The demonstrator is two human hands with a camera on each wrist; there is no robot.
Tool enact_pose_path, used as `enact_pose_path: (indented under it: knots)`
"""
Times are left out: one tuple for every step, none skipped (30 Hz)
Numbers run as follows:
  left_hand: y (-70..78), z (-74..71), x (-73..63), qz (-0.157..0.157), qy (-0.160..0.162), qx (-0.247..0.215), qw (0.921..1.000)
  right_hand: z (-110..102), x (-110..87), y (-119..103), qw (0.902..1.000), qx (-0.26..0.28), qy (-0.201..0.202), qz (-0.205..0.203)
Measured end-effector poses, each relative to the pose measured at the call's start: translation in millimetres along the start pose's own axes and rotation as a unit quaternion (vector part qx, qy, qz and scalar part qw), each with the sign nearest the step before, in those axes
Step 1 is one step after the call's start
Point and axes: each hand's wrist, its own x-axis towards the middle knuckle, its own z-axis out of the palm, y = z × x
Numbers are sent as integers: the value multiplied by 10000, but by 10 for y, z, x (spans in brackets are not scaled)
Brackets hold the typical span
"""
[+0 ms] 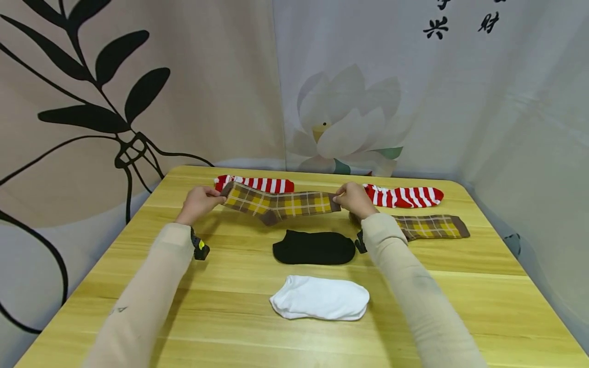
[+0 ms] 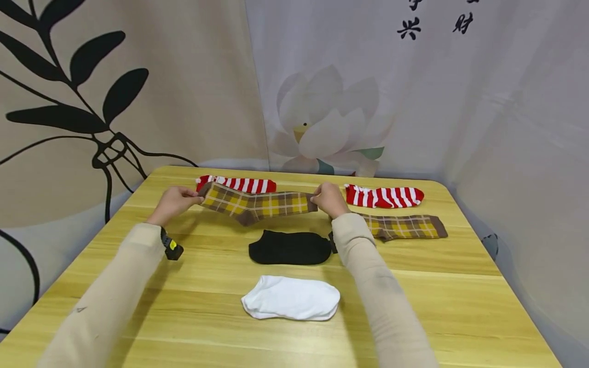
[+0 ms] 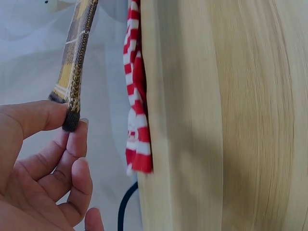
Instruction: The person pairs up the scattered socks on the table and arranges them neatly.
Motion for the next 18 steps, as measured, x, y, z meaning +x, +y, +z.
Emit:
enact_pose_path:
  knots:
    - [12,16,4,14,-28,-13,10000,-6,-8,30,10000,17,-20,4]
    - [24,35,8,29,-44,-14,10000,-12,-18,60,10000,8,-30,4]
    - [38,54,12,37,-53,-4,10000,-16,-25,88,10000,1,-21,19]
    - [55,79,19,46,-51,-1,10000,-24,-34,117,10000,-7,-13,43]
    - [73,103,25,65,-39,35,10000,-33,-43,146,10000,-9,-17,76]
    - [89,126,33,84,-30,65,9999,-40,-52,177,9999,-6,-12,110]
    - [104,149,41,100,-22,91,9999,-47,-61,205,9999,-9,3,150]
    - [119,175,50,103,-13,103,9999,-54,-69,234,9998,0,22,202]
    - [133,198,59,118,-3,111,9999,-58,-71,266,9997,16,39,235]
    - [146,221,68,142,2,121,9998,-61,-76,296,9997,29,40,247]
    - [158,246,77,176,2,135,9998,-62,-76,329,9997,25,43,251]
    - [167,270,88,189,6,120,9997,-61,-74,362,9997,34,48,250]
    - [173,296,100,199,10,113,9997,-61,-72,396,9997,19,53,231]
    - [180,322,112,220,3,112,9997,-59,-69,431,9998,7,50,216]
    - [183,348,125,223,-9,105,9997,-57,-67,464,9998,-13,48,197]
    - [184,375,139,226,-14,110,9997,-59,-66,494,9998,-48,42,189]
    - [184,402,154,216,-30,121,9997,-61,-65,523,9998,-68,42,187]
    - [185,428,166,195,-45,128,9997,-64,-65,550,9998,-83,40,192]
